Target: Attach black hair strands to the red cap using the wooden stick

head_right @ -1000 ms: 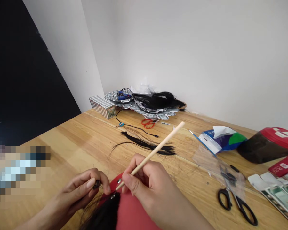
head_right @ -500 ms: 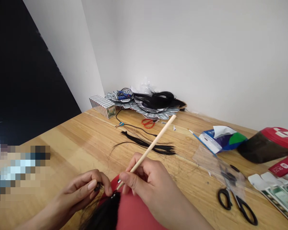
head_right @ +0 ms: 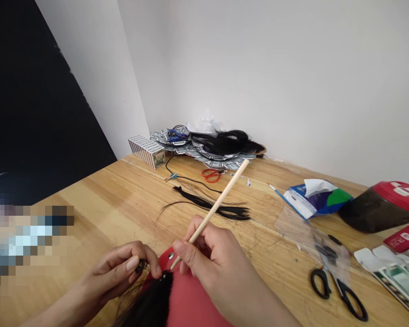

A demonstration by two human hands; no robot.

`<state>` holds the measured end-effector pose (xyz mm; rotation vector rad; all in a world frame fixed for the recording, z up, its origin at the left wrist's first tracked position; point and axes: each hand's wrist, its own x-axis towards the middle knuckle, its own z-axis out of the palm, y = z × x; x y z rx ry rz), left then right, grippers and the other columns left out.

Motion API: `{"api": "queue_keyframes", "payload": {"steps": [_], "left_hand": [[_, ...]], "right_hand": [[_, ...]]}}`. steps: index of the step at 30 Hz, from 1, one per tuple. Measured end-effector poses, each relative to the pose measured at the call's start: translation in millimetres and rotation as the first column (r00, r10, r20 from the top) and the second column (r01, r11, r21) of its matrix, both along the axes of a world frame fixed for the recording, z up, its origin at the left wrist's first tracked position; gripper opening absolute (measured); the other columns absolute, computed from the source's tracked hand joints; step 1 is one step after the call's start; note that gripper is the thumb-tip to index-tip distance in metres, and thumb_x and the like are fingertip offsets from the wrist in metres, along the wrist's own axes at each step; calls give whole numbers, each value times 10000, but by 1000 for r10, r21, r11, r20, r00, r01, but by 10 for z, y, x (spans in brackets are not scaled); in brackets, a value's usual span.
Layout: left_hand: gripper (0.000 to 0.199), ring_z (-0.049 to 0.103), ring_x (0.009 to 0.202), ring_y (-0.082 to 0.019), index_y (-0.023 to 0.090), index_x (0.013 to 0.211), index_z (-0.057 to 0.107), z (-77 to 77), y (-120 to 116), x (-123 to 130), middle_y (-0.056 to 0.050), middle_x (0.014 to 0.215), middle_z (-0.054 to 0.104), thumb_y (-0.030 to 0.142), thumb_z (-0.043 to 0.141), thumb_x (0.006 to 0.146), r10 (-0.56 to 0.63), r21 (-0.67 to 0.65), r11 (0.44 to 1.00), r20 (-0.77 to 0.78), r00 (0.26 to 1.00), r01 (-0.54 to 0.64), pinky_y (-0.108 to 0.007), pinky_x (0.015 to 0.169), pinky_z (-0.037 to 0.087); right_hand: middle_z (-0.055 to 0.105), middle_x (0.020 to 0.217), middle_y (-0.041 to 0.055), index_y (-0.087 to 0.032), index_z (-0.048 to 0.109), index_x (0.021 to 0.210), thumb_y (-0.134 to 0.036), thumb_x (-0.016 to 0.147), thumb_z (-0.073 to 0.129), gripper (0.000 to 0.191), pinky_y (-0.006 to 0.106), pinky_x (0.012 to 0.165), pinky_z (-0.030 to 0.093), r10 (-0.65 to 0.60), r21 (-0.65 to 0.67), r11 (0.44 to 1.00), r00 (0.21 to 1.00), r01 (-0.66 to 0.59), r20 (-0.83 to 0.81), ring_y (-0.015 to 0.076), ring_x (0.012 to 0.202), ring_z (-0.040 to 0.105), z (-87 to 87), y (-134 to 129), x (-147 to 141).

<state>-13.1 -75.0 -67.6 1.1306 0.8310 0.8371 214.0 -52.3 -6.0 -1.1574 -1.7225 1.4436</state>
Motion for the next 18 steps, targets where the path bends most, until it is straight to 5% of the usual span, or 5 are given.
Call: {"api": "queue_keyframes", "payload": {"steps": [6, 9, 13, 15, 18], "left_hand": [[443, 264, 500, -42, 145, 805, 712, 26, 1, 6, -71, 859, 665, 586, 710, 840, 153, -114, 981, -32, 988, -156, -176, 449, 155], [405, 251, 480, -10, 127, 790, 691, 53, 61, 2, -48, 859, 656, 521, 781, 799, 378, -183, 908, -30, 925, -377, -103, 428, 196], [281, 194, 393, 18, 124, 767, 624, 98, 224, -92, 10, 805, 621, 357, 777, 804, 648, -185, 759, 121, 752, -625, -98, 370, 268], [261, 216, 383, 6, 148, 723, 552, 128, 295, -148, 47, 787, 579, 293, 756, 798, 717, -184, 697, 193, 670, -693, -105, 339, 256], [288, 210, 386, 1, 156, 701, 522, 163, 311, -168, 67, 758, 541, 302, 748, 804, 722, -145, 689, 225, 655, -710, -105, 339, 248]], "right_hand": [[566, 664, -17, -217, 518, 716, -456, 939, 557, 329, 276, 612, 394, -26, 7, 1000, 999, 27, -36, 154, 622, 528, 5, -6, -4], [568, 664, -19, -221, 511, 702, -445, 936, 561, 328, 273, 624, 401, -45, 7, 999, 996, 46, -73, 154, 630, 539, 12, -17, 5], [579, 664, -26, -219, 545, 721, -428, 953, 570, 313, 266, 612, 389, -59, 18, 998, 995, 60, -84, 147, 622, 525, 11, -22, 12], [579, 653, -35, -222, 563, 733, -411, 966, 571, 300, 260, 586, 368, -67, 40, 997, 993, 72, -97, 138, 594, 494, 7, -24, 15], [610, 661, -35, -226, 583, 743, -398, 964, 594, 280, 257, 578, 367, -88, 59, 994, 988, 96, -127, 136, 587, 486, -6, -31, 28]]}}
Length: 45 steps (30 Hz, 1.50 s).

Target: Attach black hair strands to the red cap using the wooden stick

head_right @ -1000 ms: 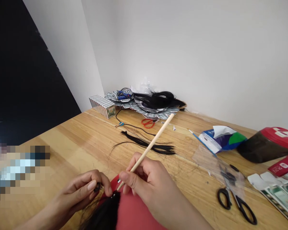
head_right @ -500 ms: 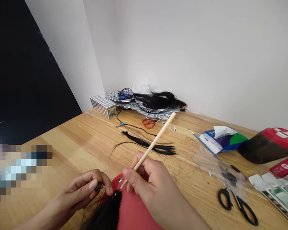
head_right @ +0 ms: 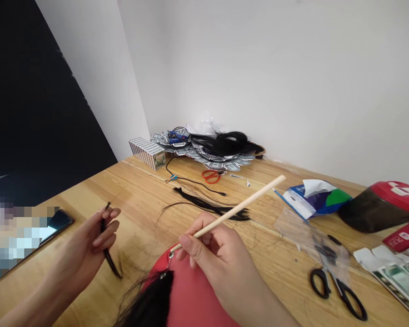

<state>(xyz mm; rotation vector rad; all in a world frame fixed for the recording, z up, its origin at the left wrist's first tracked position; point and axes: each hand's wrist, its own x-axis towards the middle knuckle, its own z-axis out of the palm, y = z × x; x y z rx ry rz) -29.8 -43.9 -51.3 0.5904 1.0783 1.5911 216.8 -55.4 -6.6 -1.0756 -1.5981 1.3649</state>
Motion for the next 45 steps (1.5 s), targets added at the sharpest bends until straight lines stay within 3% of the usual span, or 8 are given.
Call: {"api": "queue_keyframes", "payload": {"steps": [3, 5, 8, 11, 17, 25, 35, 45], "left_hand": [[303, 226, 408, -7, 144, 736, 623, -7, -117, 75, 60, 620, 504, 392, 775, 822, -120, 9, 993, -125, 985, 122, -103, 416, 298], [330, 252, 427, -27, 161, 902, 716, -29, -236, 146, 48, 570, 480, 489, 716, 875, -316, -36, 946, -309, 897, 321, -121, 424, 261], [362, 337, 493, -52, 207, 993, 741, -57, -392, 235, -53, 857, 656, 544, 629, 923, -571, -122, 807, -409, 712, 578, -163, 411, 201], [375, 385, 534, -62, 210, 933, 738, -63, -468, 289, -93, 1071, 677, 560, 603, 930, -653, -97, 738, -349, 672, 667, -164, 402, 201], [397, 451, 454, -4, 195, 879, 739, -49, -457, 328, -68, 1035, 656, 578, 635, 900, -670, 7, 730, -191, 717, 684, -144, 428, 278], [368, 512, 453, -10, 180, 901, 729, -61, -436, 269, -63, 948, 700, 529, 617, 933, -685, 44, 712, -172, 707, 701, -144, 501, 363], [340, 554, 494, -39, 176, 879, 718, -156, -473, 241, -55, 923, 684, 486, 601, 958, -689, 92, 689, -223, 690, 718, -132, 481, 409], [358, 585, 513, -44, 161, 852, 705, -130, -486, 248, -69, 965, 706, 484, 597, 962, -682, 81, 685, -280, 676, 724, -137, 519, 441]], "right_hand": [[639, 682, -24, -228, 625, 758, -430, 951, 630, 280, 245, 573, 389, -30, 14, 999, 999, 30, -23, 143, 617, 514, -34, -9, 21], [625, 660, -33, -234, 652, 778, -439, 941, 663, 263, 230, 565, 408, -51, 39, 998, 997, 53, -61, 137, 615, 532, -63, -17, 34], [634, 667, -48, -260, 694, 824, -404, 930, 707, 180, 201, 574, 447, -53, 130, 989, 988, 72, -143, 115, 601, 558, -100, -34, 47], [713, 821, -39, -319, 737, 902, -355, 946, 703, 66, 195, 683, 500, -13, 250, 967, 985, 57, -172, 121, 734, 636, -114, -56, 55], [644, 736, -45, -272, 686, 887, -432, 975, 651, 185, 168, 673, 487, -81, 76, 991, 958, 106, -277, 95, 685, 608, -108, -36, 68], [612, 576, -47, -203, 538, 764, -542, 929, 666, 399, 195, 484, 335, 42, -100, 993, 969, -68, -243, 79, 484, 447, -152, -9, 46], [622, 701, -16, -192, 596, 802, -529, 971, 606, 377, 235, 599, 373, 179, -92, 977, 975, -192, -135, 113, 620, 497, -71, -21, 85], [594, 618, -32, -193, 563, 731, -610, 869, 693, 457, 241, 533, 308, 138, -150, 977, 985, -153, -106, 109, 550, 444, -45, -24, 56]]}}
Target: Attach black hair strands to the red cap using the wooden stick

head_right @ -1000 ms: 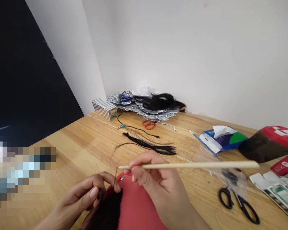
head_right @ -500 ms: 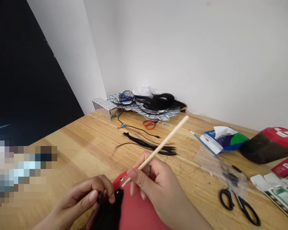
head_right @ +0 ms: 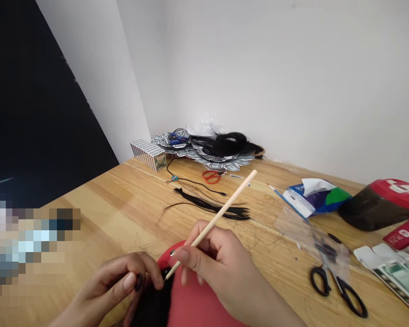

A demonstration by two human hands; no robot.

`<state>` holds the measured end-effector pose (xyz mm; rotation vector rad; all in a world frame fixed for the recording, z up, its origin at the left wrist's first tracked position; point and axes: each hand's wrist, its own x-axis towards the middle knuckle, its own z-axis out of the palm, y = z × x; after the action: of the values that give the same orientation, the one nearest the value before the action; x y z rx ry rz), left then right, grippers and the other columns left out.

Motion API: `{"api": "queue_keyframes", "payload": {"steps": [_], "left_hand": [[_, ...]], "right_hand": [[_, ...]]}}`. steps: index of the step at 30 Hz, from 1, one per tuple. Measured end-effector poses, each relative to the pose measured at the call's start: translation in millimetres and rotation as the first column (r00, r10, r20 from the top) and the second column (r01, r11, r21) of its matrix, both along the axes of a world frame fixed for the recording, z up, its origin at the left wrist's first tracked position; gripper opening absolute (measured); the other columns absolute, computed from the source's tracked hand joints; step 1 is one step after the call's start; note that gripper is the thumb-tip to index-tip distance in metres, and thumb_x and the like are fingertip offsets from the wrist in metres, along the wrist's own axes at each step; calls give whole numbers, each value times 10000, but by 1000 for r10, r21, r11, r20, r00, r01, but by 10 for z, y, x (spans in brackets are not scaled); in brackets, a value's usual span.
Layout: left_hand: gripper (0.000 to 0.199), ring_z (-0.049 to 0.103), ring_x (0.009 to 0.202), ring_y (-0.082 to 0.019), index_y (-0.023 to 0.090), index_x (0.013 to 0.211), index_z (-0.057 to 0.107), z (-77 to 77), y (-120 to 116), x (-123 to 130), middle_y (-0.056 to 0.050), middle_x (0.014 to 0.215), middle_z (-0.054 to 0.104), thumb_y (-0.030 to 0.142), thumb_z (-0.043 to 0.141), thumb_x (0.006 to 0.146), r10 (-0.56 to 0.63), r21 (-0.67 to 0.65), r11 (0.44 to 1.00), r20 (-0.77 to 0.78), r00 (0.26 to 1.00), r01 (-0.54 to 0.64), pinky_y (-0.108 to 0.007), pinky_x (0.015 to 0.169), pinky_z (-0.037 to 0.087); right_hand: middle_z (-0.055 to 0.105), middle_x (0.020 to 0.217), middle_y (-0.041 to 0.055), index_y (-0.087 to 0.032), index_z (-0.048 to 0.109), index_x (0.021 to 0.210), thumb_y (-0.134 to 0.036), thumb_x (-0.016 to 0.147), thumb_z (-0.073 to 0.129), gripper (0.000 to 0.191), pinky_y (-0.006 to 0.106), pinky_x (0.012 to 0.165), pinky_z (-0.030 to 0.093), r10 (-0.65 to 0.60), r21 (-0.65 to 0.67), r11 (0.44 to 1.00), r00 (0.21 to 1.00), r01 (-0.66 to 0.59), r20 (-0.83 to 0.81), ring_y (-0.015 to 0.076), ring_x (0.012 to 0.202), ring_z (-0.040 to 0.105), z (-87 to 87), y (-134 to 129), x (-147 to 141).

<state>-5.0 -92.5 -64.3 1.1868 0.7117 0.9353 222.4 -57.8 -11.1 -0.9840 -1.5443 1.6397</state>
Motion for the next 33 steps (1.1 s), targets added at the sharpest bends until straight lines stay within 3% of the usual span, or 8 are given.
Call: {"api": "queue_keyframes", "payload": {"steps": [7, 11, 15, 19, 23, 26, 30, 33], "left_hand": [[361, 568, 529, -50, 168, 830, 641, -16, -19, -27, -57, 965, 688, 493, 571, 971, -40, 22, 999, 12, 999, 39, -137, 503, 458], [336, 604, 664, -105, 208, 864, 627, 37, -1, -37, -53, 968, 677, 470, 482, 1016, -12, 287, 957, -144, 989, 53, -178, 614, 509], [311, 623, 804, -137, 219, 869, 601, 107, 36, -30, -37, 865, 673, 426, 446, 1042, 73, 517, 853, -263, 962, 76, -195, 757, 487], [377, 578, 718, -122, 200, 803, 567, 95, 23, -39, -26, 784, 630, 457, 428, 1041, 29, 481, 870, -273, 962, 110, -189, 695, 461], [340, 491, 635, -106, 215, 828, 583, -30, -16, -91, -5, 778, 572, 412, 421, 1053, 231, 428, 892, -150, 961, -147, -183, 623, 436], [292, 505, 691, -118, 225, 837, 607, -80, -19, -135, -18, 845, 559, 315, 436, 1055, 418, 465, 823, -104, 903, -327, -165, 582, 429], [233, 559, 1127, -217, 249, 872, 651, -10, -14, -138, -55, 872, 654, 301, 489, 1031, 429, 619, 761, -255, 866, -195, -220, 835, 494], [184, 614, 1176, -225, 257, 960, 640, 25, 0, -102, -65, 1125, 712, 266, 469, 1031, 342, 682, 729, -297, 891, -53, -241, 891, 514]], "right_hand": [[539, 613, -30, -188, 552, 686, -667, 891, 616, 524, 236, 545, 319, 113, 17, 993, 992, -114, 49, 116, 572, 458, 19, 20, 34], [491, 580, -40, -187, 543, 672, -632, 906, 622, 509, 224, 503, 300, 115, -30, 993, 993, -115, 11, 102, 523, 414, 2, 15, 32], [427, 475, -64, -193, 493, 573, -576, 899, 662, 531, 223, 434, 243, -29, -71, 997, 977, 14, -212, 73, 421, 297, -63, 37, 65], [378, 435, -85, -205, 449, 557, -611, 901, 628, 561, 215, 421, 242, -174, -62, 985, 942, 163, -288, 70, 395, 259, -97, 61, 64], [651, 612, -10, -188, 636, 763, -491, 948, 654, 355, 202, 462, 345, -141, 29, 988, 971, 149, -192, 82, 455, 468, -90, 9, 19], [671, 686, -12, -209, 663, 820, -411, 997, 591, 277, 215, 560, 429, -93, 180, 978, 994, 102, -59, 104, 550, 552, -57, -35, -5], [613, 703, -24, -228, 661, 809, -265, 935, 612, 139, 227, 586, 431, -125, 291, 954, 978, 72, 167, 137, 639, 556, -37, -41, -15], [621, 746, -15, -234, 620, 817, -201, 886, 585, 84, 238, 585, 440, -119, 303, 951, 975, 58, 187, 155, 666, 566, -76, -28, -20]]}}
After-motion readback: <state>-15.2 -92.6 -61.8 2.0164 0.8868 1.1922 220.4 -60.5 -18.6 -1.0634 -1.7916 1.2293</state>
